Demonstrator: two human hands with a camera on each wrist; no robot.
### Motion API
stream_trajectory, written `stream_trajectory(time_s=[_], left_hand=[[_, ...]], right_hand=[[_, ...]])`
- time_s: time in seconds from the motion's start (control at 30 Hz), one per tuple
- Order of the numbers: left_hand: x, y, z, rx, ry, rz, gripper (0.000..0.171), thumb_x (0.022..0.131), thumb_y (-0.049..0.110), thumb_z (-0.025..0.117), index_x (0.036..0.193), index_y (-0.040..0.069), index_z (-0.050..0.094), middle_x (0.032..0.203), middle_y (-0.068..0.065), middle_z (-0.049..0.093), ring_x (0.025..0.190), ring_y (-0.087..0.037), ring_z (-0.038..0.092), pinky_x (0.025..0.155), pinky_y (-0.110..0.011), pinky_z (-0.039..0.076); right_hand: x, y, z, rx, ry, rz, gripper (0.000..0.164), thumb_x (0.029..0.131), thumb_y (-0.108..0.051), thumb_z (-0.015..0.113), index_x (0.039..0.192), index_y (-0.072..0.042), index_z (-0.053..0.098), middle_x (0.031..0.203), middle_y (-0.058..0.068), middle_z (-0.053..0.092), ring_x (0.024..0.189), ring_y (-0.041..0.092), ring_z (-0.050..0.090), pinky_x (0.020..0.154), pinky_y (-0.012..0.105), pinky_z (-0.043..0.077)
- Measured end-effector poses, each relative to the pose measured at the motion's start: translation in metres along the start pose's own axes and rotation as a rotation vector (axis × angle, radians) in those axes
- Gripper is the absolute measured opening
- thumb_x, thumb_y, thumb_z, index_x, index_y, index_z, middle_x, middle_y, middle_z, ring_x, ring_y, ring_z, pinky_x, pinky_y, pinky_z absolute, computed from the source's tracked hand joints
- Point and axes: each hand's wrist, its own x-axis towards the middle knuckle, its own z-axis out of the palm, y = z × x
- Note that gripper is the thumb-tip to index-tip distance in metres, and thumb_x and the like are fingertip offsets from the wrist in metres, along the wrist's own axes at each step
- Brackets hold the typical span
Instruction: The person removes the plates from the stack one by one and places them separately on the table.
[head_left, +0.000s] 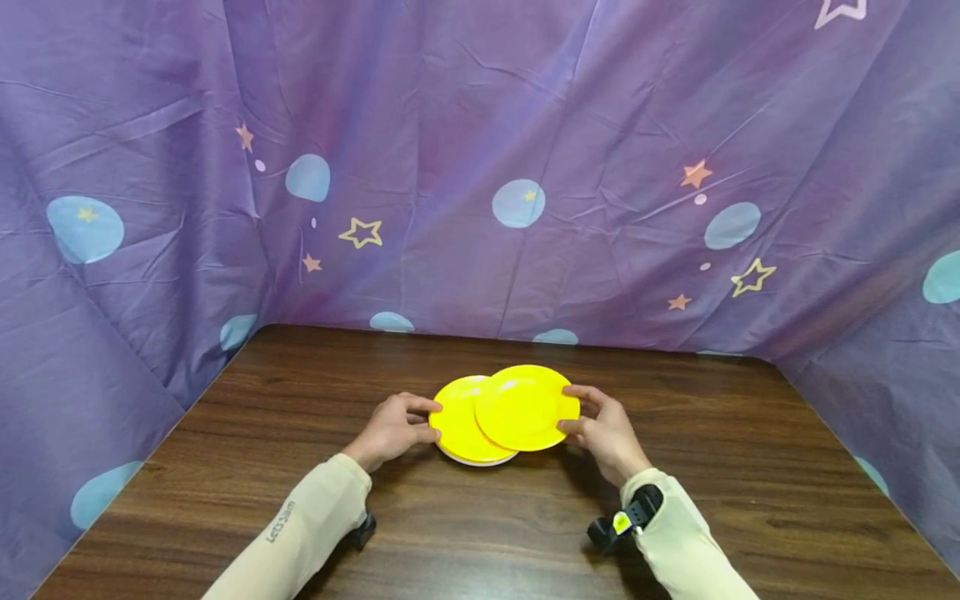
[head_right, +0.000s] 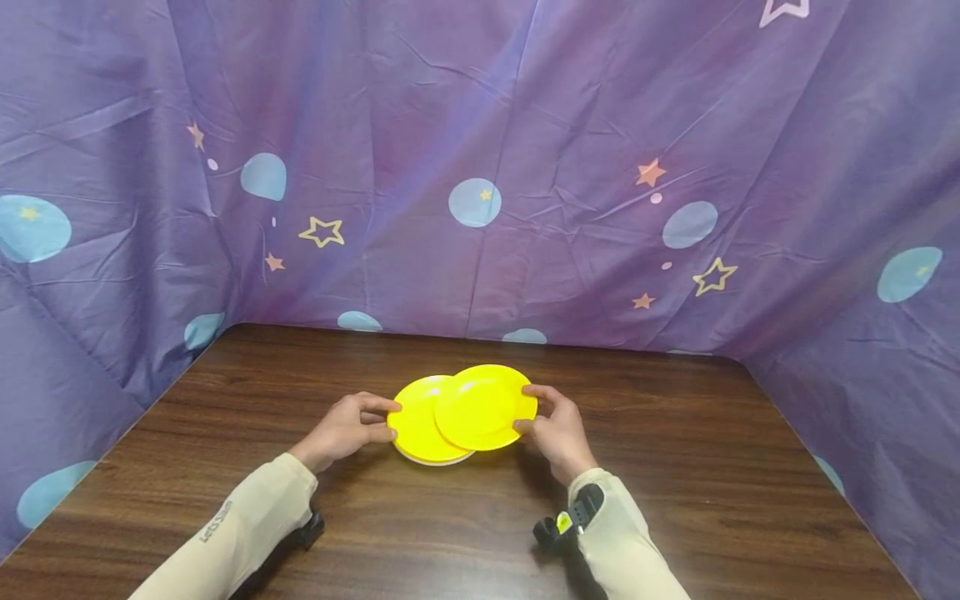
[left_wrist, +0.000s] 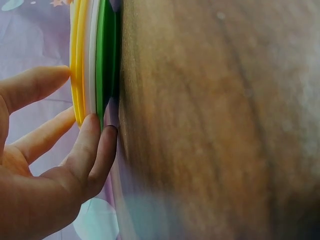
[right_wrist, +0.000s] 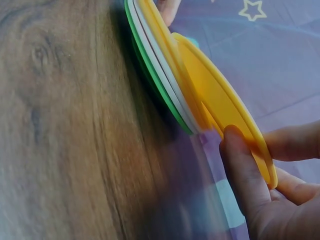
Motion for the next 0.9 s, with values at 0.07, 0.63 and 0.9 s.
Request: stream_trajectory(time_s=[0.07, 0.63, 0.9], left_hand=[[0.001, -0.001, 0.001, 0.006, -0.004, -0.011, 0.040, 0.080, 0.004, 0.078, 0.119, 0.002, 0.072, 0.128, -0.019, 0.061, 0.112, -0.035, 0.067, 0.086, -0.036, 0.061], [0.000, -0.002, 0.003, 0.015, -0.008, -0.039, 0.039, 0.079, 0.003, 0.079, 0.118, 0.004, 0.072, 0.128, -0.018, 0.061, 0.108, -0.029, 0.068, 0.078, -0.030, 0.060], [0.002, 0.003, 0.001, 0.036, -0.009, -0.045, 0.040, 0.079, 0.002, 0.079, 0.118, 0.003, 0.072, 0.127, -0.017, 0.061, 0.108, -0.029, 0.067, 0.080, -0.031, 0.060]], right_hand=[[0.000, 0.001, -0.004, 0.006, 0.000, 0.015, 0.058, 0.085, 0.010, 0.062, 0.141, 0.002, 0.048, 0.132, 0.025, 0.052, 0.089, 0.013, 0.064, 0.073, 0.023, 0.059], [0.014, 0.012, -0.025, 0.180, 0.136, 0.109, 0.067, 0.089, 0.009, 0.062, 0.149, 0.006, 0.033, 0.135, 0.022, 0.043, 0.085, 0.008, 0.061, 0.072, 0.018, 0.059], [0.023, 0.017, -0.029, 0.206, 0.191, 0.111, 0.064, 0.088, 0.013, 0.060, 0.145, 0.010, 0.032, 0.122, 0.019, 0.043, 0.081, 0.009, 0.059, 0.070, 0.019, 0.060]])
